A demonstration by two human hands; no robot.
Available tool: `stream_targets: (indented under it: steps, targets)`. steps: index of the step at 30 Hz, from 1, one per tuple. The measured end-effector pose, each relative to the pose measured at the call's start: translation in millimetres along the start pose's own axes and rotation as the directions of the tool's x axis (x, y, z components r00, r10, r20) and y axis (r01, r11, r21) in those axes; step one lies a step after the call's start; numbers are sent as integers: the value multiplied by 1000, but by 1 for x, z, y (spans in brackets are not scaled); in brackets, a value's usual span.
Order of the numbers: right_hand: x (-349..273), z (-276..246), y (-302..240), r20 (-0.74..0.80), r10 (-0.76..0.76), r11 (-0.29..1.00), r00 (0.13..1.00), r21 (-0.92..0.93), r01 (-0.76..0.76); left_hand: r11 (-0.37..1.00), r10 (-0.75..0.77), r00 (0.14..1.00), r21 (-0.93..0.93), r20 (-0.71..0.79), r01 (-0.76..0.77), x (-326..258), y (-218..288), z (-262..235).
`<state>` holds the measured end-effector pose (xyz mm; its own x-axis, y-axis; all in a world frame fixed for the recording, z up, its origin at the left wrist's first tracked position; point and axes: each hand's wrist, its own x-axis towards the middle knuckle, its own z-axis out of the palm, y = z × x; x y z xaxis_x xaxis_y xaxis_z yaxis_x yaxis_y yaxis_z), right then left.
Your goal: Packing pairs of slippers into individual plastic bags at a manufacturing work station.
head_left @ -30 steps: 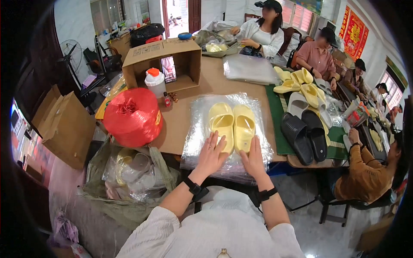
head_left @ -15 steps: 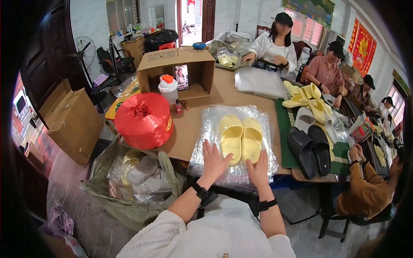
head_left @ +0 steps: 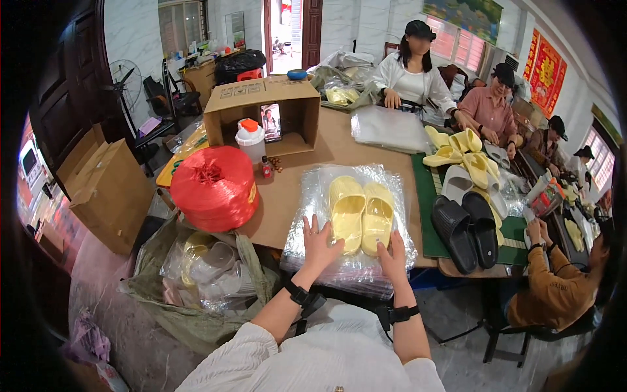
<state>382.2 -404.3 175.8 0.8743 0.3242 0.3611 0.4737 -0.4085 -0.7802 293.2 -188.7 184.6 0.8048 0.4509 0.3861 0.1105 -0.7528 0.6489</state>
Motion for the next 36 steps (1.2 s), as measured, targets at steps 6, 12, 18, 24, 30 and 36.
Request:
stream_targets:
  steps: [6,12,18,24,30,36]
  targets:
    - [3,0,7,-15,0,999,1000,40,0,963,6,997,-268,-73,-25,2,28,-3]
    - [0,-4,12,-51,-17,994,999,110,22,290,-19,972,-929,233,228,1,61,-13]
    - [-3,-28,-10,-179,231,773,956,631,-69,26,-32,927,-927,374,375,-16,68,-22]
    - [-25,-51,-48,74,283,566,956,792,-229,-150,201,853,-845,483,514,-28,84,-76]
    - [-44,-6,-84,-184,323,707,928,699,-107,419,32,868,-794,496,439,-62,80,-70]
    - [-74,-1,-81,240,32,757,970,628,-180,231,-70,808,-779,584,583,-75,31,-114]
